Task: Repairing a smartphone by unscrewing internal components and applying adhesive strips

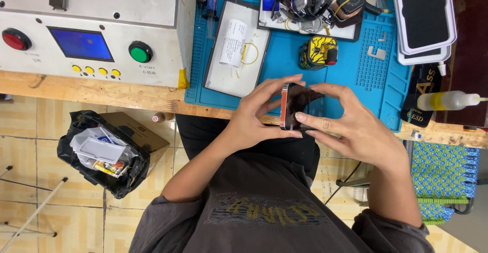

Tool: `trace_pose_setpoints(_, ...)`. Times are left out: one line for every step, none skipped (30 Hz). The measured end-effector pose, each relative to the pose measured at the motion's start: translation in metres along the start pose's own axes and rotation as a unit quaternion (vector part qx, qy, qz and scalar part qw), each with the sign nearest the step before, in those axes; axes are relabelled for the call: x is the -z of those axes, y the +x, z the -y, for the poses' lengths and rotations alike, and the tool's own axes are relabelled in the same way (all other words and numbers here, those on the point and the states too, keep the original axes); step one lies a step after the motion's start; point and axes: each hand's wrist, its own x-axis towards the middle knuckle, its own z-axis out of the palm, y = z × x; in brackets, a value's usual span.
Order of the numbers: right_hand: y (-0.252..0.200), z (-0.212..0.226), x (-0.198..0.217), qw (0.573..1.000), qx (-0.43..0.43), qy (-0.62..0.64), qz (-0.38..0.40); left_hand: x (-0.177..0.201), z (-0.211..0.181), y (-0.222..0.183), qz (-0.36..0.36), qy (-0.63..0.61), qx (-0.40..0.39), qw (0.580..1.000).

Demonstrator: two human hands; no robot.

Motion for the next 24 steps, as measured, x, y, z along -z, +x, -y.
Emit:
trace_pose_setpoints(0.000, 0.000, 0.001, 1.000, -0.005, -0.003, 0.006, 0.000, 0.000, 0.000, 0.006, 0.003, -0.003, 1.000)
trace_pose_setpoints(0.000, 0.001, 0.001, 1.000, -0.006, -0.003, 0.007, 0.001, 0.000, -0.001, 0.006, 0.002, -0.003, 1.000)
trace_pose_setpoints(0.000, 0.003, 0.002, 1.000, -0.005, -0.020, 0.011, 0.001, 0.001, -0.001, 0.012, 0.006, -0.002, 1.000)
trace_pose_setpoints(0.000, 0.004, 0.003, 0.999, -0.004, -0.038, 0.015, 0.002, 0.001, -0.002, 0.019, 0.009, -0.003, 1.000)
trace_pose_setpoints(0.001, 0.005, 0.003, 0.999, -0.005, -0.038, 0.016, 0.003, -0.001, -0.002, 0.019, 0.008, -0.003, 1.000)
trace_pose_setpoints(0.001, 0.007, 0.004, 0.998, -0.006, -0.053, 0.018, 0.004, -0.002, -0.002, 0.029, 0.061, -0.008, 0.998)
trace_pose_setpoints(0.002, 0.009, 0.004, 0.997, -0.007, -0.068, 0.020, 0.005, -0.004, -0.002, 0.038, 0.114, -0.014, 0.993)
trace_pose_setpoints(0.002, 0.011, 0.003, 0.997, -0.007, -0.069, 0.021, 0.005, -0.007, -0.003, 0.038, 0.114, -0.014, 0.993)
trace_pose_setpoints(0.002, 0.014, 0.001, 0.996, -0.024, -0.087, 0.011, 0.005, -0.011, -0.004, 0.053, 0.126, 0.011, 0.991)
trace_pose_setpoints(0.002, 0.016, 0.000, 0.994, -0.041, -0.104, 0.002, 0.005, -0.015, -0.006, 0.067, 0.137, 0.036, 0.988)
trace_pose_setpoints(0.003, 0.018, -0.001, 0.994, -0.041, -0.104, 0.003, 0.004, -0.018, -0.006, 0.067, 0.137, 0.036, 0.988)
trace_pose_setpoints(0.003, 0.020, -0.003, 0.990, -0.056, -0.130, 0.007, 0.003, -0.021, -0.007, 0.078, 0.121, 0.058, 0.988)
trace_pose_setpoints(0.003, 0.023, -0.004, 0.985, -0.070, -0.155, 0.011, 0.002, -0.025, -0.007, 0.088, 0.106, 0.079, 0.987)
trace_pose_setpoints(0.005, 0.026, -0.005, 0.985, -0.068, -0.155, 0.011, 0.001, -0.027, -0.008, 0.087, 0.106, 0.079, 0.987)
trace_pose_setpoints(0.006, 0.030, -0.005, 0.985, -0.075, -0.156, 0.001, 0.000, -0.030, -0.009, 0.084, 0.096, 0.086, 0.988)
trace_pose_setpoints(0.008, 0.034, -0.006, 0.984, -0.082, -0.155, -0.009, -0.001, -0.033, -0.009, 0.081, 0.085, 0.094, 0.989)
trace_pose_setpoints(0.010, 0.036, -0.007, 0.984, -0.081, -0.155, -0.009, -0.004, -0.035, -0.009, 0.080, 0.085, 0.094, 0.989)
trace_pose_setpoints(0.012, 0.037, -0.008, 0.984, -0.085, -0.155, -0.013, -0.006, -0.037, -0.009, 0.052, 0.086, 0.109, 0.989)
trace_pose_setpoints(0.014, 0.039, -0.009, 0.984, -0.089, -0.156, -0.017, -0.008, -0.039, -0.009, 0.023, 0.087, 0.123, 0.988)
trace_pose_setpoints(0.016, 0.039, -0.010, 0.984, -0.090, -0.156, -0.018, -0.009, -0.038, -0.009, 0.024, 0.087, 0.123, 0.988)
trace_pose_setpoints(0.018, 0.039, -0.011, 0.984, -0.079, -0.159, -0.025, -0.009, -0.036, -0.010, 0.010, 0.098, 0.130, 0.987)
trace_pose_setpoints(0.020, 0.039, -0.012, 0.984, -0.069, -0.162, -0.032, -0.009, -0.035, -0.011, -0.004, 0.108, 0.137, 0.985)
trace_pose_setpoints(0.018, 0.036, -0.015, 0.984, -0.070, -0.162, -0.032, -0.009, -0.032, -0.011, -0.004, 0.108, 0.137, 0.985)
trace_pose_setpoints(0.017, 0.034, -0.019, 0.986, -0.076, -0.146, -0.032, -0.009, -0.029, -0.012, -0.013, 0.047, 0.125, 0.991)
